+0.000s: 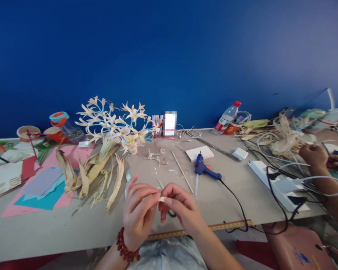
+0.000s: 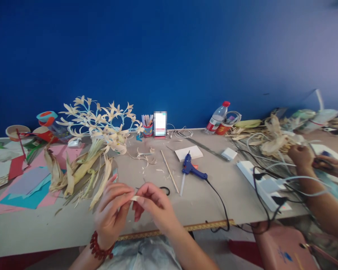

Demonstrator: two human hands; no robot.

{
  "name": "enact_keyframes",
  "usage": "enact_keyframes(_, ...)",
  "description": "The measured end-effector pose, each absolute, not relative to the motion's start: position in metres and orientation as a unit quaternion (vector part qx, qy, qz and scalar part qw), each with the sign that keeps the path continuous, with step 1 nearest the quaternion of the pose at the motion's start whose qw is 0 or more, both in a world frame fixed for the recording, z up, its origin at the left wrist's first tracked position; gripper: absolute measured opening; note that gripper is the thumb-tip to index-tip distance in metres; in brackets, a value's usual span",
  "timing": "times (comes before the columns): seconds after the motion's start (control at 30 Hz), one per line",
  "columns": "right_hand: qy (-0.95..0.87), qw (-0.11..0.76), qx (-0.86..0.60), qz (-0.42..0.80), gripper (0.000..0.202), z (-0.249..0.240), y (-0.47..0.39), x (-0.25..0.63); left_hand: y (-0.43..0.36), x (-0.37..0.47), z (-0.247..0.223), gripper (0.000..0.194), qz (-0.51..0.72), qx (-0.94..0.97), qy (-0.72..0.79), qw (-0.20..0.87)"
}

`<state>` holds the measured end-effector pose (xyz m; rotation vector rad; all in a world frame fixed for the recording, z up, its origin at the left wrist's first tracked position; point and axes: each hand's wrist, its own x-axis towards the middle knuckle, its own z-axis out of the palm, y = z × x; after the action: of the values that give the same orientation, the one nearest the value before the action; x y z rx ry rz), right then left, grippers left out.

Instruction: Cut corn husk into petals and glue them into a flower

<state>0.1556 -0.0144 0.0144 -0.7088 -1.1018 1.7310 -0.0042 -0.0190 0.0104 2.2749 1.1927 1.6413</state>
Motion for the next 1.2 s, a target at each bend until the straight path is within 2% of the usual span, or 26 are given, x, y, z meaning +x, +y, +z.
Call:
enact_keyframes(0.13,-0.409,0.458,-0.280,0.738,0.027,0.012,-0.015,0.158,-0.020,-0.007,0.010,0.034,0.544,0.742,0.376,0.112)
enact_keyframes(0.33,-0.453,0.458,-0.326,0.692,0.027,0.019,-0.016,0.163,-0.019,-0.008,0.010,0.016,0.511,0.582,0.383,0.503)
enact_keyframes(0.47,-0.475,0.443,-0.341,0.680,0.029,0.019,-0.015,0.164,-0.017,-0.008,0.014,0.013,0.474,0.517,0.349,0.622)
enact_keyframes(0.67,-0.425,0.441,-0.327,0.720,0.019,0.011,-0.015,0.161,-0.017,-0.005,0.015,0.017,0.440,0.428,0.322,0.721)
enact_keyframes(0.83,-0.349,0.444,-0.291,0.772,0.011,0.004,-0.012,0.165,-0.016,-0.005,0.014,0.025,0.439,0.383,0.298,0.757)
enact_keyframes(1.2,-0.429,0.443,-0.328,0.716,0.027,0.015,-0.015,0.164,-0.021,-0.004,0.012,0.016,0.459,0.405,0.327,0.720)
